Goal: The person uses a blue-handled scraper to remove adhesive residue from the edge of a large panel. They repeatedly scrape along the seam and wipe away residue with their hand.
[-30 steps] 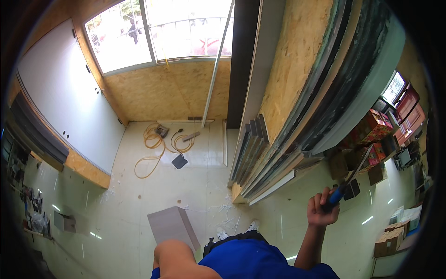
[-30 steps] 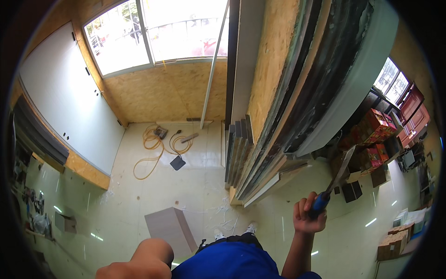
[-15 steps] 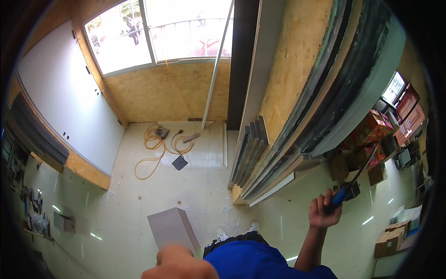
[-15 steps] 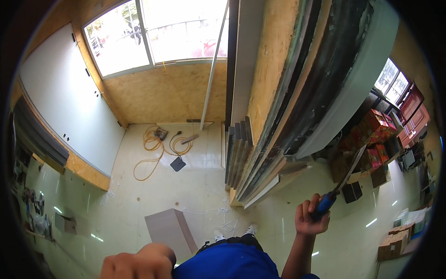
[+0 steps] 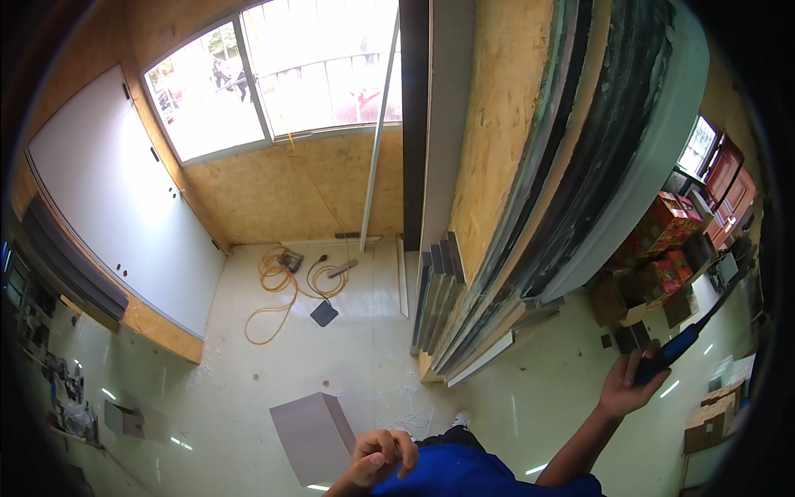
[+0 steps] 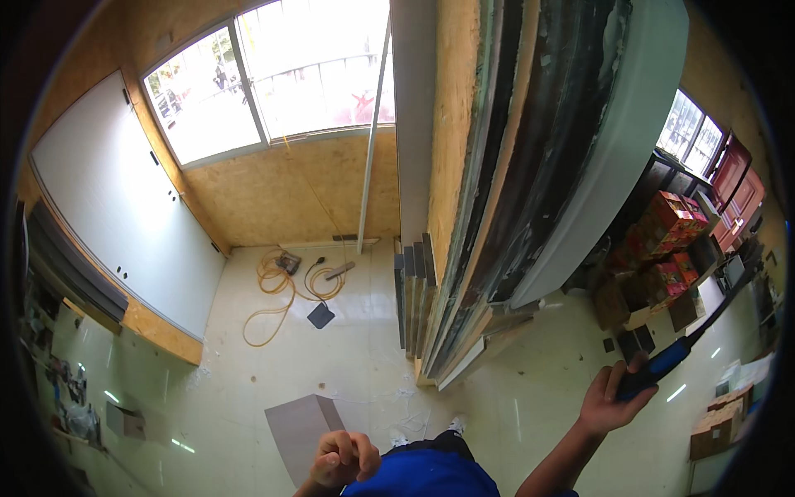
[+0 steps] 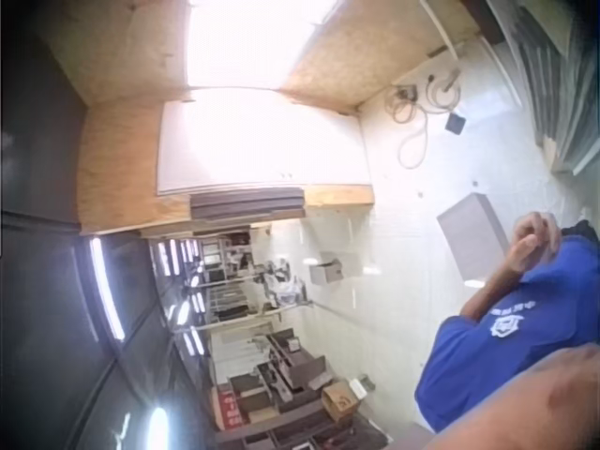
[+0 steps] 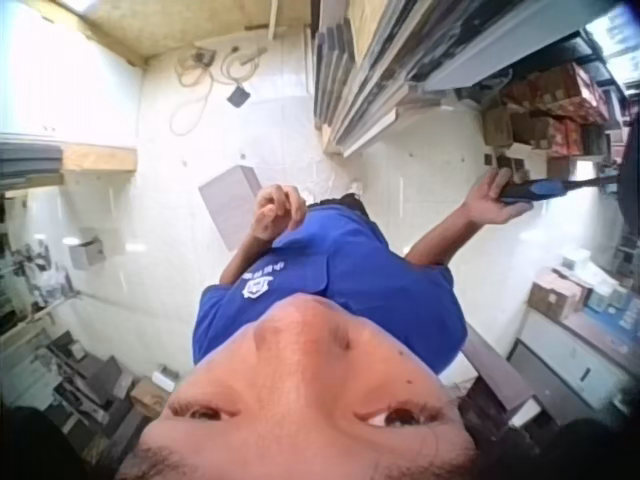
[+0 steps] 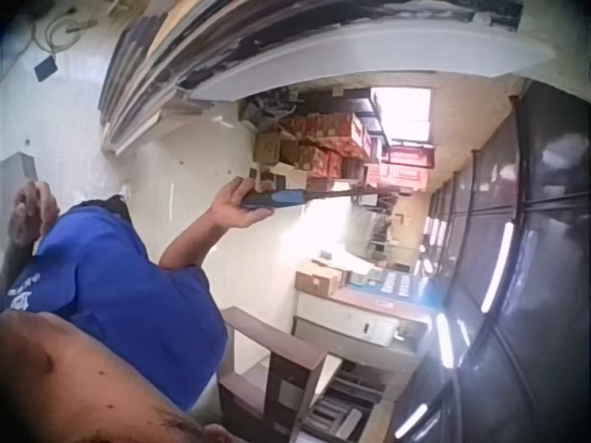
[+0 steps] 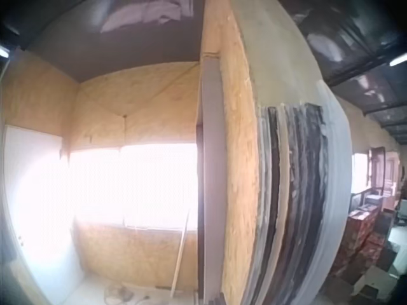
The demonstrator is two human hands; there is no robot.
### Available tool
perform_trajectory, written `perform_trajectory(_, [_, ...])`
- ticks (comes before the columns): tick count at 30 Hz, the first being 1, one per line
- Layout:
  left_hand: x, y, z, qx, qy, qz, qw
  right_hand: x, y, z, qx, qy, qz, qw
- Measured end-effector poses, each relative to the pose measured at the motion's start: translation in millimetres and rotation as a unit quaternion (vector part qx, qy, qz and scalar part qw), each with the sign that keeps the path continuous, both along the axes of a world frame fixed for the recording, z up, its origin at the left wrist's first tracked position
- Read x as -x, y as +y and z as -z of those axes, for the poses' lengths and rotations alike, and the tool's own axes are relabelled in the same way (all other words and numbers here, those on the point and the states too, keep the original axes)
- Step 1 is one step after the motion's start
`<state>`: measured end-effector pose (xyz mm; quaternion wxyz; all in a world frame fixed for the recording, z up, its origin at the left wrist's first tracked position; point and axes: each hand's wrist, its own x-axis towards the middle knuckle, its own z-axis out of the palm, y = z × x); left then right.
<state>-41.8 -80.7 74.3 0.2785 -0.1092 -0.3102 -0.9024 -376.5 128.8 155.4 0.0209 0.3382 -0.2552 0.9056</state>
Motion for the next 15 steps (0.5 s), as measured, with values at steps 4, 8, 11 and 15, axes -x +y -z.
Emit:
perform_trajectory(4, [12,5,1,-0.005,-0.029,0.008,1.000,10,-6,2,0.002,-0.051,0.048,0.998])
perform_trajectory(8, [32,7,-1,0.028,-0.051,0.013,0.998,25,-7,20,-0.037,-0.084,0.038,0.995])
perform_trajectory(11, [52,11,-2,0.036,-0.068,0.022,0.997,49,2,45,-0.106,-0.046,0.001,0.993])
perform_trajectory(15, [80,24,-5,0.056,-0.124,-0.008,0.991,58,-8,39,-0.186,-0.023,0.018,0.982])
